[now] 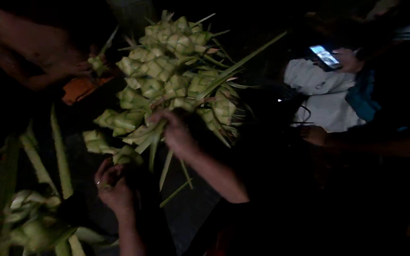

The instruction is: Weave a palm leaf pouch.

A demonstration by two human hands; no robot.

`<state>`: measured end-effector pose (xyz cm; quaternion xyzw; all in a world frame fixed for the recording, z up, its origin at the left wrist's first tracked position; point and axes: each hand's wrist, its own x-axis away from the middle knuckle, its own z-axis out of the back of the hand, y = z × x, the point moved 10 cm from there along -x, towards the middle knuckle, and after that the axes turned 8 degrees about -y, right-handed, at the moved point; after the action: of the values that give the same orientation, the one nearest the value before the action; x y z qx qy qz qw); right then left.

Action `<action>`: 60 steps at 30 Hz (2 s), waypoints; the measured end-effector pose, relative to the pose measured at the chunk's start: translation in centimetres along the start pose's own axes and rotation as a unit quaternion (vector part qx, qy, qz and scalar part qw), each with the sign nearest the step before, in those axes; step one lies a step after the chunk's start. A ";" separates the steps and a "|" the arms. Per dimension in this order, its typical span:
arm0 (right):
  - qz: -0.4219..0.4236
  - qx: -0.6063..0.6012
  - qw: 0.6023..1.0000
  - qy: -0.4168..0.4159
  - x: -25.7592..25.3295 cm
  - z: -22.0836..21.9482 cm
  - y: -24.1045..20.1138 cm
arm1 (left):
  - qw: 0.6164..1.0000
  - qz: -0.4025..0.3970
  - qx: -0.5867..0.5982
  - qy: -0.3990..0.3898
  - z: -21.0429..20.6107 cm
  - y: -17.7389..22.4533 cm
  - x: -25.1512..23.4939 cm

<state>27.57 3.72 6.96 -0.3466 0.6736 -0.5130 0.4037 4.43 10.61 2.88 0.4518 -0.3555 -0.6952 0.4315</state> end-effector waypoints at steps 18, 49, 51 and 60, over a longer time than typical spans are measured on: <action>-0.053 0.549 0.798 -0.245 -3.2 -8.0 1.0 | 0.988 0.076 0.126 0.045 1.2 -2.5 -0.1; -0.184 -0.030 0.938 -0.292 0.6 -10.7 6.8 | 0.980 0.033 0.193 0.039 0.4 -1.8 0.3; -0.195 -0.042 0.939 -0.279 0.9 -10.6 6.9 | 0.980 0.024 0.193 0.031 0.1 -1.7 0.2; -0.116 0.039 0.925 -0.361 1.4 -11.6 5.4 | 0.972 0.022 0.233 0.006 -0.1 -1.3 0.4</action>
<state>16.25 8.48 3.17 -0.5677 0.4171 -0.4225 0.5704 4.03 10.78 1.55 0.5356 -0.5150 -0.5810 0.3322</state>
